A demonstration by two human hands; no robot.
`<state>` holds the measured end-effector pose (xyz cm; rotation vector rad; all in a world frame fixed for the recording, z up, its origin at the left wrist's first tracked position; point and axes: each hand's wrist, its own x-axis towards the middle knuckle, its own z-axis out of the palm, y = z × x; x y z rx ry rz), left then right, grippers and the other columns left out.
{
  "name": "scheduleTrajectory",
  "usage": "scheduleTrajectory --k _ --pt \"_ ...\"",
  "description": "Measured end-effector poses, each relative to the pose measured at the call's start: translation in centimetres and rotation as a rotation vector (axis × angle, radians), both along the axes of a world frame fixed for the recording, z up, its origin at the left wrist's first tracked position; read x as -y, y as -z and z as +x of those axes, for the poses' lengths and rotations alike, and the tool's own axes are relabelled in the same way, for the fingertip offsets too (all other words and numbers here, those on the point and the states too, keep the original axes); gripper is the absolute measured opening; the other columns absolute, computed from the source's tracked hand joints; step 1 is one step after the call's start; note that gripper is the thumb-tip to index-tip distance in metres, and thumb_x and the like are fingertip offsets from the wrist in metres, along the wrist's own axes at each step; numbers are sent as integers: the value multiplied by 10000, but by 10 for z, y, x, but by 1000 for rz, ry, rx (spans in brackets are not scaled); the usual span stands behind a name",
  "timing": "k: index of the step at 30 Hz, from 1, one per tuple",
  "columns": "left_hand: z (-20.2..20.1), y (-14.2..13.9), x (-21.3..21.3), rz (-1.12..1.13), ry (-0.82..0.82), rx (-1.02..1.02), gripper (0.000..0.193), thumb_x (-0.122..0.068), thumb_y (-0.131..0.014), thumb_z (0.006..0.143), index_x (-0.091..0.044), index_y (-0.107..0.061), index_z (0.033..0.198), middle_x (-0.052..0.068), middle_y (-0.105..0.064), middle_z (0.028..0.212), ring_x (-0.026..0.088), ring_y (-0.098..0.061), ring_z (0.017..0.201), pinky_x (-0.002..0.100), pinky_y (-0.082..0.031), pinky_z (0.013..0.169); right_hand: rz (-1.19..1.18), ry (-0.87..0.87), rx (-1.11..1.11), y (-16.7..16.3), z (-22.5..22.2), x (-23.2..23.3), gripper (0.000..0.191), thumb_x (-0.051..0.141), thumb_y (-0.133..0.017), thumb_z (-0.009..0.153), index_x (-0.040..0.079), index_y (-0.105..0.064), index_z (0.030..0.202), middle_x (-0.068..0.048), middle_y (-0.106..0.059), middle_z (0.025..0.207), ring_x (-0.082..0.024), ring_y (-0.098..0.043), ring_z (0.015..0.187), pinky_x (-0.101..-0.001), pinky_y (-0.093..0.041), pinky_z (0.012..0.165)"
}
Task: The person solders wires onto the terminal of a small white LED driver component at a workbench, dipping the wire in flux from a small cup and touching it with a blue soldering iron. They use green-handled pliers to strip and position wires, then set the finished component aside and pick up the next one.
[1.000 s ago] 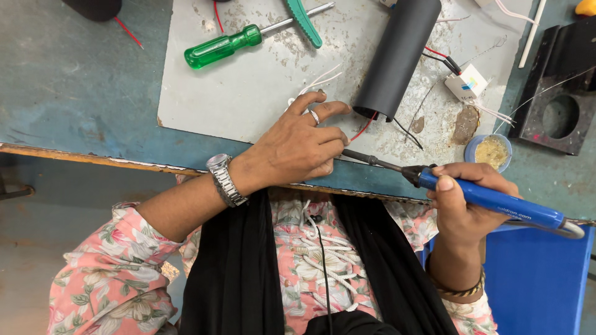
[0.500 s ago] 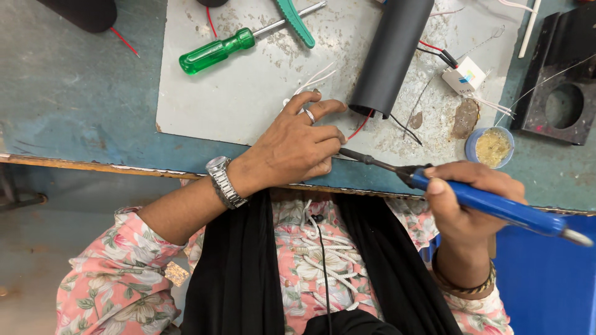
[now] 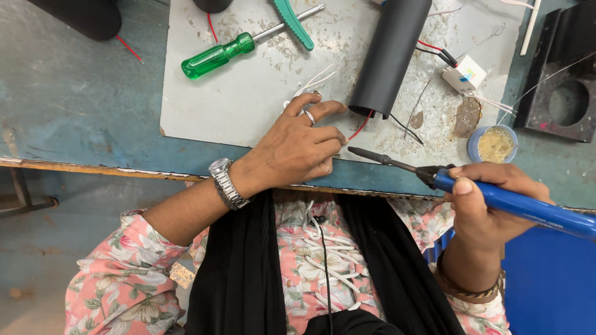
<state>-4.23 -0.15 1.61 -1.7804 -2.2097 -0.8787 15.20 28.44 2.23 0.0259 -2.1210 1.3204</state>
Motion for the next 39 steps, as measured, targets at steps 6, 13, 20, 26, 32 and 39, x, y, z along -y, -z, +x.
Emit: scheduleTrajectory --k 6,13,20,26,32,39 --pt "0 0 0 -2 5 19 108 -137 -729 803 -83 -657 862 -12 -689 1010 258 -541 1327 512 -362 1166 0 23 171 -12 2 12 98 50 -752 1052 39 -660 1083 -201 -700 826 -168 -638 569 -247 -500 519" --pt "0 0 1 -11 6 19 102 -141 -724 810 -82 -654 853 -6 -691 1017 258 -540 1317 517 -355 1165 -129 101 -110 -6 -2 0 372 76 -714 1033 46 -394 1220 -221 -653 907 -162 -600 537 -270 -493 494" --pt "-1 3 3 -17 22 41 95 -149 -703 833 -89 -657 890 -8 -686 1030 248 -536 1328 515 -338 1188 -338 265 -113 -7 25 -12 299 174 -634 1124 -87 -528 1022 -221 -588 784 -204 -558 546 -302 -501 522" --pt "-1 4 5 -44 14 35 91 -146 -699 834 -93 -664 899 5 -690 1035 238 -538 1334 514 -330 1193 -348 241 -202 2 19 -11 370 262 -707 1159 -69 -543 1138 -205 -604 830 -231 -613 595 -333 -551 553" --pt "-1 -3 6 -39 34 50 106 -168 -720 827 -85 -666 863 2 -719 1081 271 -539 1319 537 -327 1159 -297 5 -77 -5 -7 26 286 224 -641 1128 42 -537 1321 -280 -702 1172 -274 -770 828 -390 -655 756" --pt "17 -9 25 51 -69 138 128 -167 -788 857 -115 -740 965 27 -717 1117 259 -556 1286 545 -304 1167 114 22 128 -6 -53 50 308 -85 -523 1047 44 -445 1315 -290 -605 1431 -335 -739 1161 -371 -584 1001"
